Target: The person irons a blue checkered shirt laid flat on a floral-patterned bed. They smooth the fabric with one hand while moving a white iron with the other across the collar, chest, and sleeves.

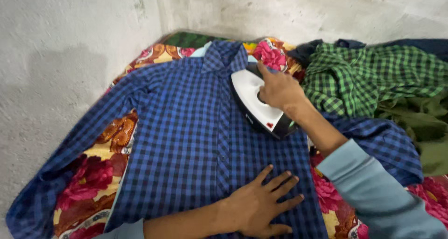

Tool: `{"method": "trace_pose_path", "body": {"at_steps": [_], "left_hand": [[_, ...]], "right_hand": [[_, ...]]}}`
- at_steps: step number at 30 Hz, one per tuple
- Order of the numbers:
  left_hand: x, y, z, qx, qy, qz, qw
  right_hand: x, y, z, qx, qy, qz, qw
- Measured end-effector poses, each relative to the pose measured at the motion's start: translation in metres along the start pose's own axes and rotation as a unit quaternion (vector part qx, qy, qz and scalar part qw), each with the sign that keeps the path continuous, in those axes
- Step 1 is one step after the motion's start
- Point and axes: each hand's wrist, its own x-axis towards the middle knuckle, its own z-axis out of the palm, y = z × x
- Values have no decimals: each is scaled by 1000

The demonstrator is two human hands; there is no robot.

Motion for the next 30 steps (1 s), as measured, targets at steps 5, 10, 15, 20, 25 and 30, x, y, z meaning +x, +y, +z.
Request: {"method": "trace_pose_path", "body": {"at_steps": [5, 10, 15, 20, 25, 30], "left_hand": [[-1, 1, -6, -11, 15, -5, 1000], [-1, -1, -11, -51, 2, -1, 999], [1, -2, -12, -39, 11, 11, 999], [-1, 0, -12, -37, -3, 1, 999], [0, -3, -1, -49, -10, -3, 999], [0, -4, 5, -28, 4, 10, 1000]], "right_hand": [[5, -2, -4, 8, 4, -7, 1000], [-24, 13, -14, 24, -43, -81, 995], [-56, 25, -25, 10, -70, 50, 996], [-17, 30, -7, -19, 3, 71, 997], [30, 26, 11, -35, 39, 100, 994], [43, 27, 16, -31, 64, 92, 993]]}}
